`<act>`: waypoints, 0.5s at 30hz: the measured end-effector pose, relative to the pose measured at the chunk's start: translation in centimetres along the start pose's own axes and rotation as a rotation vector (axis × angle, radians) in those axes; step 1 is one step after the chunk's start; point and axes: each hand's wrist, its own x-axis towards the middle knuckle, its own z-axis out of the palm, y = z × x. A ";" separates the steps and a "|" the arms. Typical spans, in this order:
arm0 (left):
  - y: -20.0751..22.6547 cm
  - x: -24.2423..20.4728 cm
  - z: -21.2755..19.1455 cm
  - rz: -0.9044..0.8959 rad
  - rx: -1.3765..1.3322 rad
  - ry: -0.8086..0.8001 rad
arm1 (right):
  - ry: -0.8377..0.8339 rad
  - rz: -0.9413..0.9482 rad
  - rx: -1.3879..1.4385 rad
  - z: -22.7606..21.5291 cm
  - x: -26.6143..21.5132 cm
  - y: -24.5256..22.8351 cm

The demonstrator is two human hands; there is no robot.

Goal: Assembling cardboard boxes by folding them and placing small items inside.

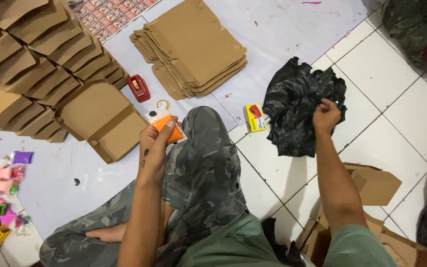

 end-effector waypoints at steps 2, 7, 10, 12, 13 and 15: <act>0.2 -0.2 0.1 0.002 -0.005 0.005 | 0.045 -0.046 0.136 -1.3 1.4 -3.6; 0.0 -0.3 0.4 0.005 -0.007 -0.031 | -0.395 0.206 0.582 -8.3 2.4 -18.9; -0.4 -1.0 1.1 0.015 -0.026 -0.081 | -0.517 0.030 0.596 -9.4 2.1 -23.3; -0.6 -1.8 1.2 0.001 -0.041 -0.133 | -0.589 -0.087 0.602 -11.0 0.2 -28.6; -0.8 -2.2 1.2 -0.018 -0.053 -0.190 | -0.657 -0.197 0.604 -11.8 -0.9 -31.3; 2.7 -3.5 1.7 0.045 -0.072 -0.267 | -0.820 -0.308 0.603 -13.7 -3.7 -36.6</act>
